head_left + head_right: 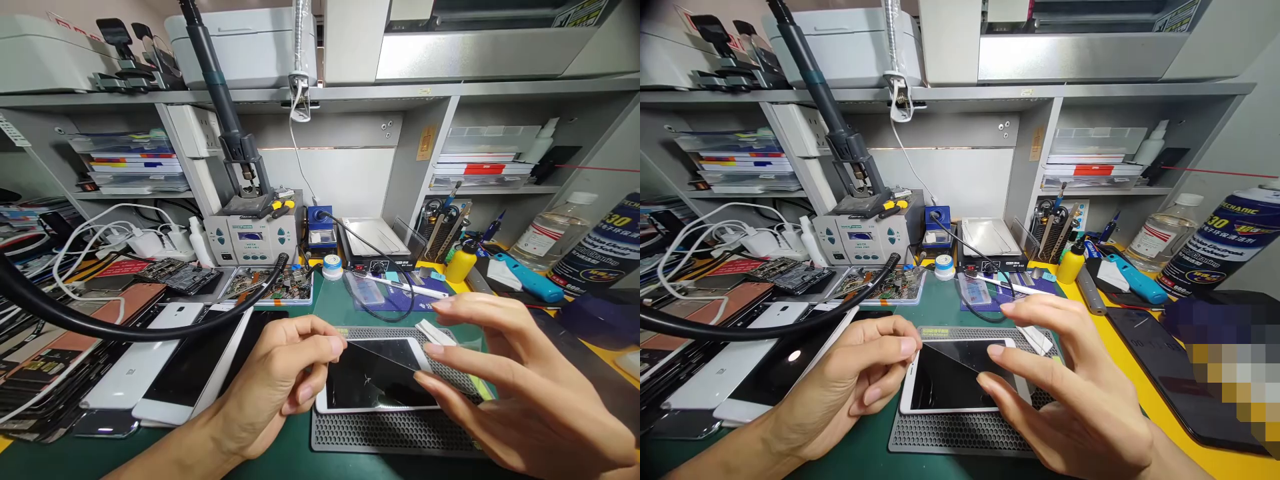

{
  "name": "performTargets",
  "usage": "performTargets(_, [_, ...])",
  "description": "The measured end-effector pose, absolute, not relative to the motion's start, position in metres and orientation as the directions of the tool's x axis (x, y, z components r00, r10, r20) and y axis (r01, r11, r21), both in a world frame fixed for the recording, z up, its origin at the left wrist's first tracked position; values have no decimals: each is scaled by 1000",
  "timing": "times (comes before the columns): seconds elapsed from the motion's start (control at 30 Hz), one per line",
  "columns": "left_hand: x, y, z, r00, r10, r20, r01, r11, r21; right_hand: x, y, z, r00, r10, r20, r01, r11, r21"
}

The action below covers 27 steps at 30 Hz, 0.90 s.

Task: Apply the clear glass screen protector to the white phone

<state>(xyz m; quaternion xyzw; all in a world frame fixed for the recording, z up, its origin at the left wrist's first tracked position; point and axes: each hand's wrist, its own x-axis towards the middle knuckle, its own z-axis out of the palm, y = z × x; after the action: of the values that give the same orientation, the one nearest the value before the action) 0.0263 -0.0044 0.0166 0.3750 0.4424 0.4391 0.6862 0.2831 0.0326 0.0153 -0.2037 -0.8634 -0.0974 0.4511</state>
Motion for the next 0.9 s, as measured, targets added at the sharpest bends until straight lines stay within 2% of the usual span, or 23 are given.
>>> performTargets(0.9, [30, -2, 11, 160, 944, -289, -280, 324, 904, 276, 32, 13, -555, 243, 796, 418, 908, 14])
